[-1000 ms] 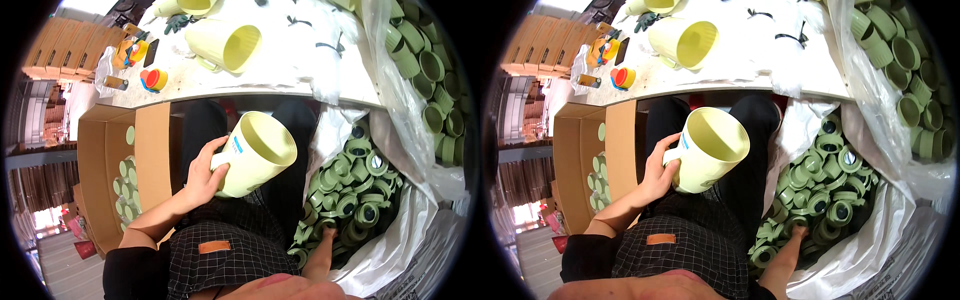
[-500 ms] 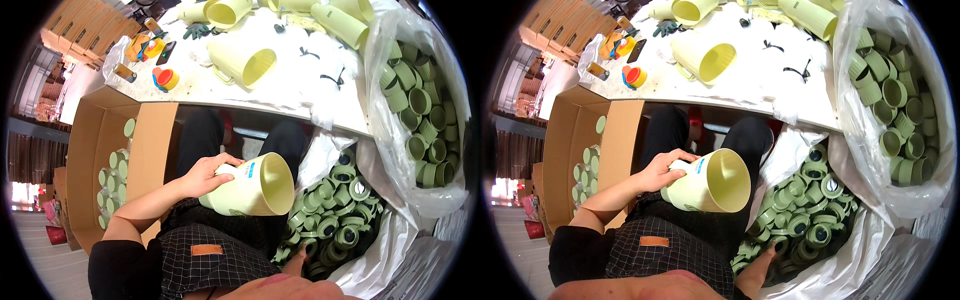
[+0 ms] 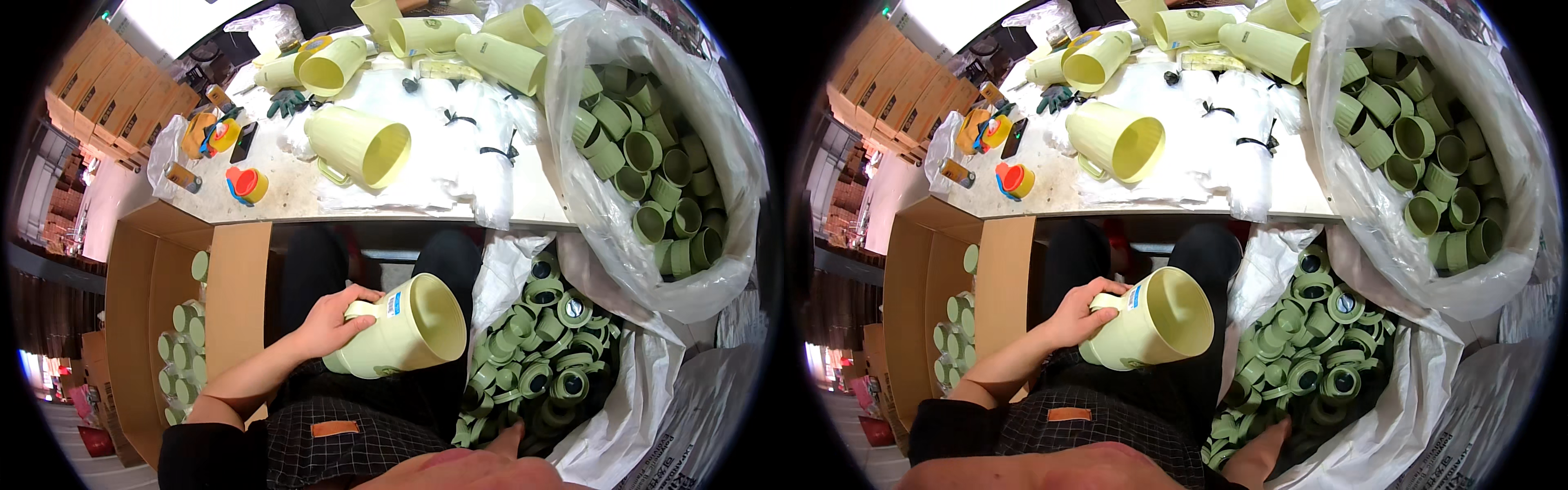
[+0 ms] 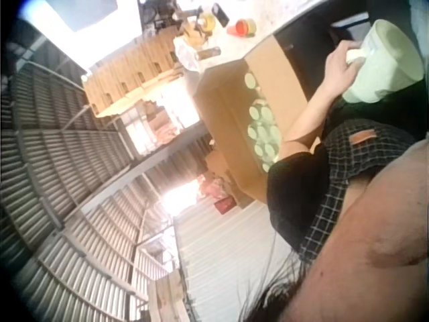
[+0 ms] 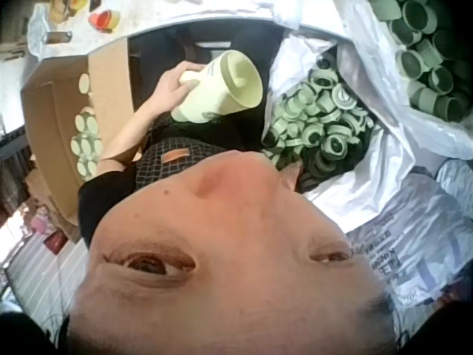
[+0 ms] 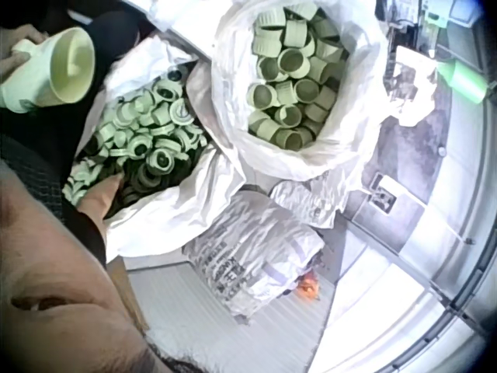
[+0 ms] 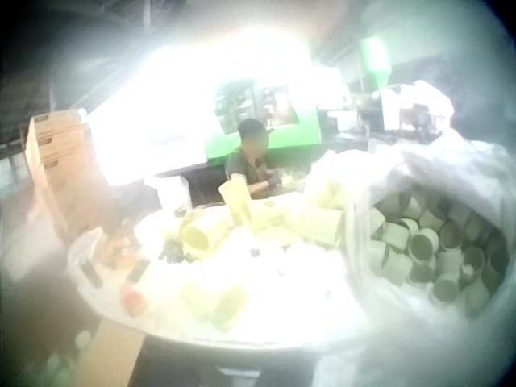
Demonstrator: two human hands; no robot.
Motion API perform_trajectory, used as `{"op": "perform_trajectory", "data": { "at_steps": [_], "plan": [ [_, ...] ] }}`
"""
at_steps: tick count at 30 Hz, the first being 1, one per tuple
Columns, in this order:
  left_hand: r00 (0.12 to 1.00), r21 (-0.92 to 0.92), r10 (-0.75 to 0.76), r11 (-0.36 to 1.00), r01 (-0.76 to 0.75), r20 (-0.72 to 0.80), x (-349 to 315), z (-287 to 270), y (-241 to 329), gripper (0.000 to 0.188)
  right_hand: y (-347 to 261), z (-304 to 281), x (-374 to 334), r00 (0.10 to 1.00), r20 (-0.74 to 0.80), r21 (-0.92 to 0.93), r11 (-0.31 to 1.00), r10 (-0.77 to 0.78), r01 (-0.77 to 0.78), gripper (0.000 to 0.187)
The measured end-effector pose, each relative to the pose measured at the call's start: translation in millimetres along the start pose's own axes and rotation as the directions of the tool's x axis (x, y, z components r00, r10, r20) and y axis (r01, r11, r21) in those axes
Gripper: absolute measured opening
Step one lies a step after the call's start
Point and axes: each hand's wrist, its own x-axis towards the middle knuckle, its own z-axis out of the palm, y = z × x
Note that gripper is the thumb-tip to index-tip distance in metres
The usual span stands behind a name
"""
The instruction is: The person takes plastic pitchers and inserts them into clear plastic bags, then places the bagged pitchers into a large cardboard box. Later, they assemble a new cardboard box and secure its bottom with tape using a tape dispenser.
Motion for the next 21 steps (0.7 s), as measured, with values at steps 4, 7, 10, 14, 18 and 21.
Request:
{"op": "perform_trajectory", "data": {
  "at_steps": [4,7,10,14,18,21],
  "plan": [
    [0.999,-0.011,0.037,0.999,-0.036,0.029,1.9,-1.6,3.2,0.036,1.8,-7.0,11.2,0.998,-0.045,0.130,0.991,0.048,-0.042,0.064],
    [1.000,0.007,0.006,1.000,-0.006,0.027,-6.2,-8.5,8.3,0.036,-9.5,-1.8,7.1,0.999,-0.037,0.193,0.981,0.038,-0.030,0.058],
    [0.998,-0.012,0.024,1.000,-0.023,0.066,-1.7,-10.8,3.9,0.035,-33.3,-7.6,-23.1,0.987,-0.102,0.254,0.956,-0.123,0.145,0.052],
    [0.986,-0.064,-0.065,0.995,0.076,0.155,11.3,-18.8,8.9,0.036,-68.9,-28.6,-50.9,0.785,0.036,0.528,0.678,-0.619,0.511,0.041],
    [0.986,-0.051,-0.111,0.992,0.119,0.128,6.9,-29.2,18.3,0.035,-160.0,-108.1,-211.1,0.558,0.523,0.851,0.359,-0.644,-0.383,0.043],
    [0.993,-0.036,-0.051,0.998,0.055,0.105,9.8,-23.7,7.3,0.034,-167.9,-42.3,-219.8,0.683,0.433,0.847,0.525,-0.588,-0.085,0.046]
  ]
}}
